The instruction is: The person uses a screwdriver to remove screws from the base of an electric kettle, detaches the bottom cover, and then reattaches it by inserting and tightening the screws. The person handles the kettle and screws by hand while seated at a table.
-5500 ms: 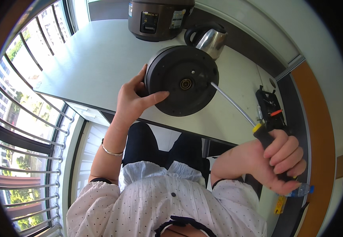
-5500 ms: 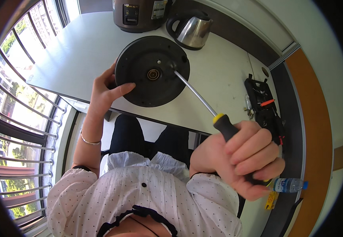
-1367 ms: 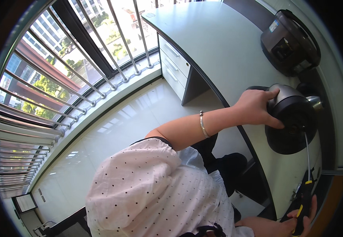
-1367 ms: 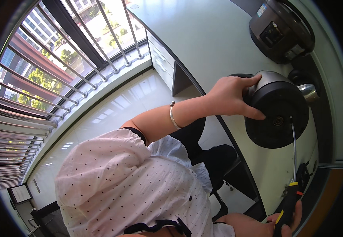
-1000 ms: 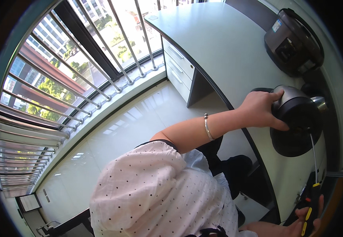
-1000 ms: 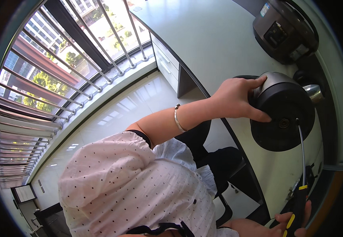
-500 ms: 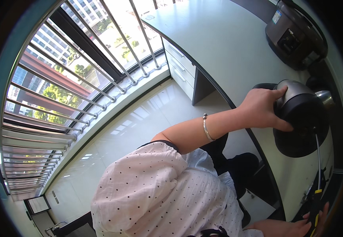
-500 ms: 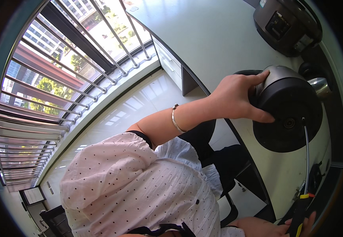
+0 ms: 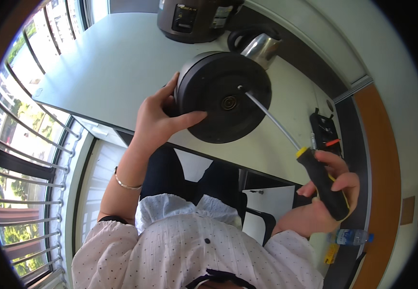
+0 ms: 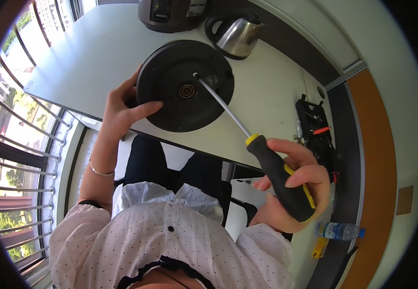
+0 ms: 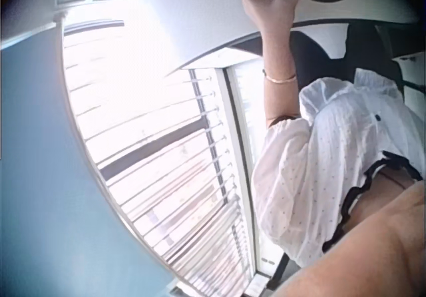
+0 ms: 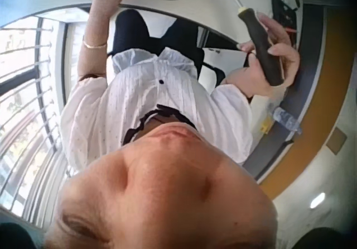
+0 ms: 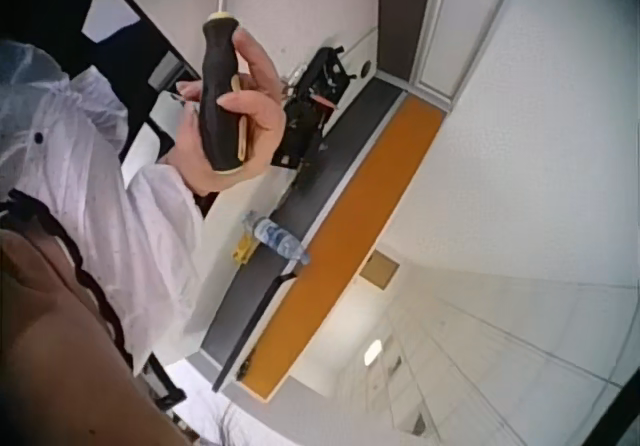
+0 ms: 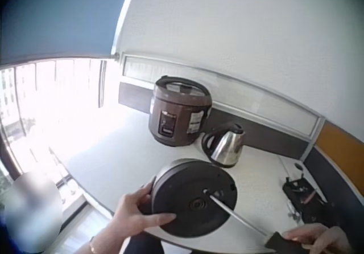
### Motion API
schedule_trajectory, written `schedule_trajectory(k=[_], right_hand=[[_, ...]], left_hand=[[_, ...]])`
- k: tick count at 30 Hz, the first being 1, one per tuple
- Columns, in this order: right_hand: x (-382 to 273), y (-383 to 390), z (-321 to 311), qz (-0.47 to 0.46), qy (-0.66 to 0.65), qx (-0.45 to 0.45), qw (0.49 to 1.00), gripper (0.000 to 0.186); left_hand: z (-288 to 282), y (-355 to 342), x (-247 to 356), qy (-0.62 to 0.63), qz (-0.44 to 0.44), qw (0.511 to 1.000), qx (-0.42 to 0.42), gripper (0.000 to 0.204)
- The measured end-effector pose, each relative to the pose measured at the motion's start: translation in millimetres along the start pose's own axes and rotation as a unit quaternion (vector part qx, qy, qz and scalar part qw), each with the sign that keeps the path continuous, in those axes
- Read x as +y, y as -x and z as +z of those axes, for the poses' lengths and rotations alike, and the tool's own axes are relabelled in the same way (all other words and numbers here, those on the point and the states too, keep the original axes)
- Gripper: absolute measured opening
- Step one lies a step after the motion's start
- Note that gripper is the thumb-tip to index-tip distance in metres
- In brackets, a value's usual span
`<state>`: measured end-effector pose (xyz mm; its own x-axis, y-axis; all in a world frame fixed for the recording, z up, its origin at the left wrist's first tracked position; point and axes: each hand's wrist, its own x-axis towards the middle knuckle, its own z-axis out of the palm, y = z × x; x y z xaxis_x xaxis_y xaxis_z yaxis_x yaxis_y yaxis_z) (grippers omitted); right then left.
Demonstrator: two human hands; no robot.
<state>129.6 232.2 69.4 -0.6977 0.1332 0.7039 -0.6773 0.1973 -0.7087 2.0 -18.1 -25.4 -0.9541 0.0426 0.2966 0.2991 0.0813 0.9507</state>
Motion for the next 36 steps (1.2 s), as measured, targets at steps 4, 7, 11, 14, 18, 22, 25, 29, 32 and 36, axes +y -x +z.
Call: schedule_trajectory(k=[4, 7, 11, 14, 18, 22, 25, 29, 32, 36], right_hand=[[8, 17, -5, -0.043, -0.002, 0.003, 0.999, 0.033], [16, 20, -18, -0.094, 0.018, -0.096, 0.991, 0.04], [12, 23, -2, -0.034, -0.025, -0.025, 0.999, 0.042], [-2, 13, 4, 0.053, -0.03, 0.032, 0.998, 0.039], [-12, 11, 8, 0.087, -0.029, 0.016, 0.996, 0.035], [-3, 25, 6, 0.008, 0.059, 0.032, 0.998, 0.041], [6, 26, -3, -0.108, 0.168, 0.019, 0.98, 0.047], [11, 18, -3, -0.15, 0.201, 0.036, 0.967, 0.047], [11, 17, 4, -0.116, 0.064, 0.043, 0.99, 0.046], [5, 14, -2, -0.046, -0.029, -0.026, 0.998, 0.046]], left_hand=[[1, 2, 1, -0.015, -0.011, 1.0, 0.007, 0.092], [0, 3, 0, -0.025, -0.015, 1.0, 0.008, 0.093], [-2, 3, 1, -0.024, -0.015, 1.0, 0.007, 0.093], [0, 2, 0, -0.014, -0.013, 1.0, 0.001, 0.093], [0, 3, -1, -0.011, -0.01, 1.0, 0.005, 0.093], [-2, 3, -1, -0.019, -0.011, 1.0, 0.008, 0.094], [0, 1, -1, -0.024, -0.01, 1.0, 0.004, 0.095], [-2, 3, -2, -0.025, -0.012, 1.0, 0.012, 0.095], [-2, 3, -2, -0.055, -0.019, 0.998, 0.007, 0.095], [0, 1, -2, -0.036, -0.015, 0.999, 0.004, 0.095]])
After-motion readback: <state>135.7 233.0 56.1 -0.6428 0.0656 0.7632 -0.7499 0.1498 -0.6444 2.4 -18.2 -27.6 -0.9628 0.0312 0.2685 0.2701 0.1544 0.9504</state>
